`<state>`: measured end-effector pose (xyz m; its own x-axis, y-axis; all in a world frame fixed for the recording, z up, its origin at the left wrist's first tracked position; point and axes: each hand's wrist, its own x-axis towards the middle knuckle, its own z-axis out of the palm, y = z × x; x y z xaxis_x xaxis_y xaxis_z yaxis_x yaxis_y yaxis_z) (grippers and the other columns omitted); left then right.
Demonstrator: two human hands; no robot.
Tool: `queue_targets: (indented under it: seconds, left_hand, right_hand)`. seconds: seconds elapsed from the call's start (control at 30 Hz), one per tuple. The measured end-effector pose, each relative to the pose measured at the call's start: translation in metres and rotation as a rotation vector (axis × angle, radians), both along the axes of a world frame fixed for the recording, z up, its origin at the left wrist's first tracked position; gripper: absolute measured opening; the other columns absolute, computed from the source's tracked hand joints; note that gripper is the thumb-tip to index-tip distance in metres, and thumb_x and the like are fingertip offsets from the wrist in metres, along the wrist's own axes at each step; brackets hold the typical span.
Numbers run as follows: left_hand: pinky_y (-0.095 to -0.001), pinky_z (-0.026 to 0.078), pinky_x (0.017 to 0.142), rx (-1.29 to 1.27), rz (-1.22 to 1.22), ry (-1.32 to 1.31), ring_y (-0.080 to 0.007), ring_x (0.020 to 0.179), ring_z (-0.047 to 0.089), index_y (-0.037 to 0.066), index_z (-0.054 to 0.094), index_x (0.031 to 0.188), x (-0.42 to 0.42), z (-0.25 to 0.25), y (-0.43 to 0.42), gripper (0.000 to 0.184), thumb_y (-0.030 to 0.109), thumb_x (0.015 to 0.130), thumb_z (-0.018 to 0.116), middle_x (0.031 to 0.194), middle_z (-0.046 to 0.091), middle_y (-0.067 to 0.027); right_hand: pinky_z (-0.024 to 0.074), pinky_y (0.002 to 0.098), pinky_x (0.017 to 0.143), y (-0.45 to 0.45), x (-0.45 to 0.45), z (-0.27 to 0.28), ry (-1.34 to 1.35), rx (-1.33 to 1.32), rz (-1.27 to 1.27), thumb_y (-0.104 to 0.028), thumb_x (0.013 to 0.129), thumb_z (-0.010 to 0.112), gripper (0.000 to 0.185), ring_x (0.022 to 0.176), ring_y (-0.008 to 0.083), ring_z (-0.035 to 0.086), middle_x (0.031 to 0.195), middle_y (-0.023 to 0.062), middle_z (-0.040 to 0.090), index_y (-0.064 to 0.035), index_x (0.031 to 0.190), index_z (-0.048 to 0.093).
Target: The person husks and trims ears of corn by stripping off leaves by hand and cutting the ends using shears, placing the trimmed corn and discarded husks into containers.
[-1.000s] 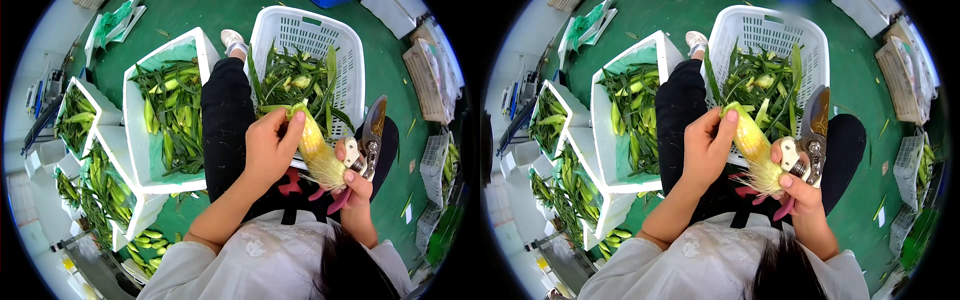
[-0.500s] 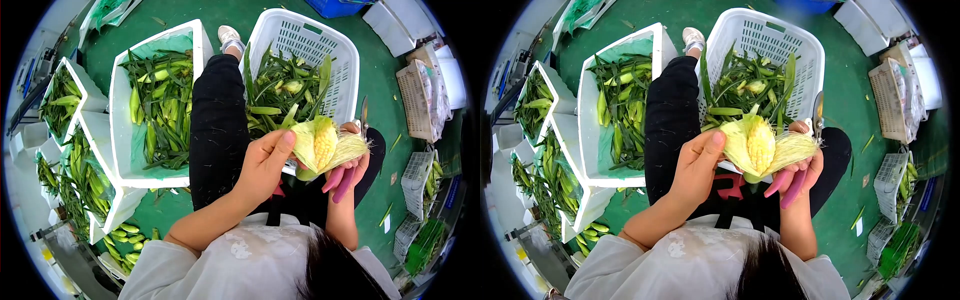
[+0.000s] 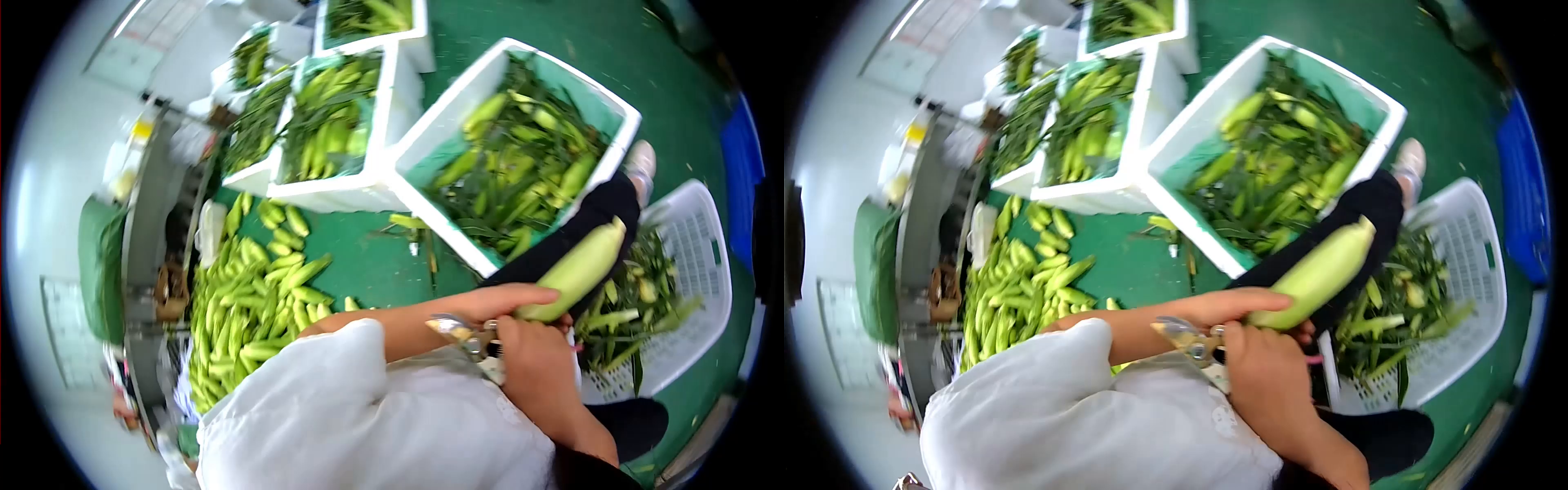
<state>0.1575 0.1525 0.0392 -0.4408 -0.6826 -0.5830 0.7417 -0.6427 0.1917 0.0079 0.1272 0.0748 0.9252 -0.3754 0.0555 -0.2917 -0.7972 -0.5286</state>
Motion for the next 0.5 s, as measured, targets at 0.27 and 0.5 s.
queue_targets:
  seconds: [0.27, 0.5]
  left_hand:
    - [-0.0337, 0.056, 0.068, 0.737, 1.106, -0.746, -0.0178, 0.087, 0.066, 0.016, 0.058, 0.123, 0.188, -0.093, 0.357, 0.034, 0.036, 0.095, 0.059, 0.107, 0.068, -0.0057]
    - [-0.0366, 0.051, 0.092, 1.239, 1.311, -1.28, -0.0225, 0.11, 0.062, 0.005, 0.055, 0.133, 0.282, -0.128, 0.611, 0.037, 0.011, 0.096, 0.051, 0.124, 0.064, -0.0118]
  right_hand:
    - [0.0464, 0.0251, 0.067, 0.017, 0.032, -0.019, -0.252, 1.664, -0.182, -0.009, 0.087, 0.065, 0.047, 0.078, 0.0128, 0.057, 0.089, 0.0046, 0.058, 0.0008, 0.129, 0.047]
    - [0.0485, 0.0399, 0.09, 0.017, -0.054, -0.057, -0.579, 1.919, -0.785, -0.015, 0.087, 0.058, 0.048, 0.095, 0.0232, 0.059, 0.096, 0.0117, 0.061, 0.0013, 0.13, 0.046]
